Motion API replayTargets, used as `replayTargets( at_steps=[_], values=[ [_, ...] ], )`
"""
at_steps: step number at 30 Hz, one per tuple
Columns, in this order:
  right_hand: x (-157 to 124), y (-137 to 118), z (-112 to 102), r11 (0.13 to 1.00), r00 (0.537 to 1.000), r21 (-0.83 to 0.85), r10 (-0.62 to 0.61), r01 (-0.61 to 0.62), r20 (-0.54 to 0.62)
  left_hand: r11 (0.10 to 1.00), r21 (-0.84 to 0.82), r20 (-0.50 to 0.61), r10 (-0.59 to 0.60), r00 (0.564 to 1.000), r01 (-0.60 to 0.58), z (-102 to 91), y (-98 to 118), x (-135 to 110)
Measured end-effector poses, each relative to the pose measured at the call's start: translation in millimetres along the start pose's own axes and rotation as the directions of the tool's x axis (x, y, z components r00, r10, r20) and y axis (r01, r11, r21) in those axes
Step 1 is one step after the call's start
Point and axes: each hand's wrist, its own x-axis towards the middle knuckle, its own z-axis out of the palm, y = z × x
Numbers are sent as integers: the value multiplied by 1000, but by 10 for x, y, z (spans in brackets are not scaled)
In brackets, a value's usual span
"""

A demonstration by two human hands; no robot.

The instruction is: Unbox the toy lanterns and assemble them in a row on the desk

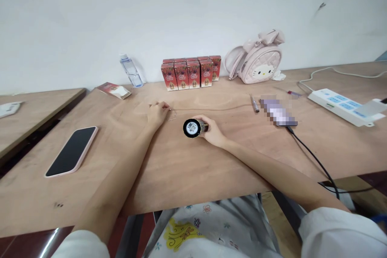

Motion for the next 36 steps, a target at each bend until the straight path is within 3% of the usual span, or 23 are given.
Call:
replayTargets(
  at_steps=[16,20,24,26,29,33,36],
  values=[
    [-3,-31,-11,1000,1000,6,-1,1,7,996,46,26,69,997,-70,39,-17,0],
    [-3,-19,-6,1000,1000,16,-4,4,2,996,-51,-13,67,998,-68,8,23,-7],
    [-1,0,10,1000,1000,19,2,-2,-9,977,-200,-186,41,982,-79,-262,273,-237],
    [3,7,14,1000,1000,15,2,-2,-11,957,-236,-309,89,947,-167,-452,471,-450],
    [8,0,9,1000,1000,12,-12,12,-2,891,-289,-388,226,893,-351,-662,772,-772],
    [9,-31,-1,999,1000,36,-27,26,5,823,-280,-358,387,850,-494,-703,1017,-1005],
    [4,-48,-2,998,999,48,-29,28,13,813,-253,-364,422,830,-525,-648,1065,-1062]
  ],
)
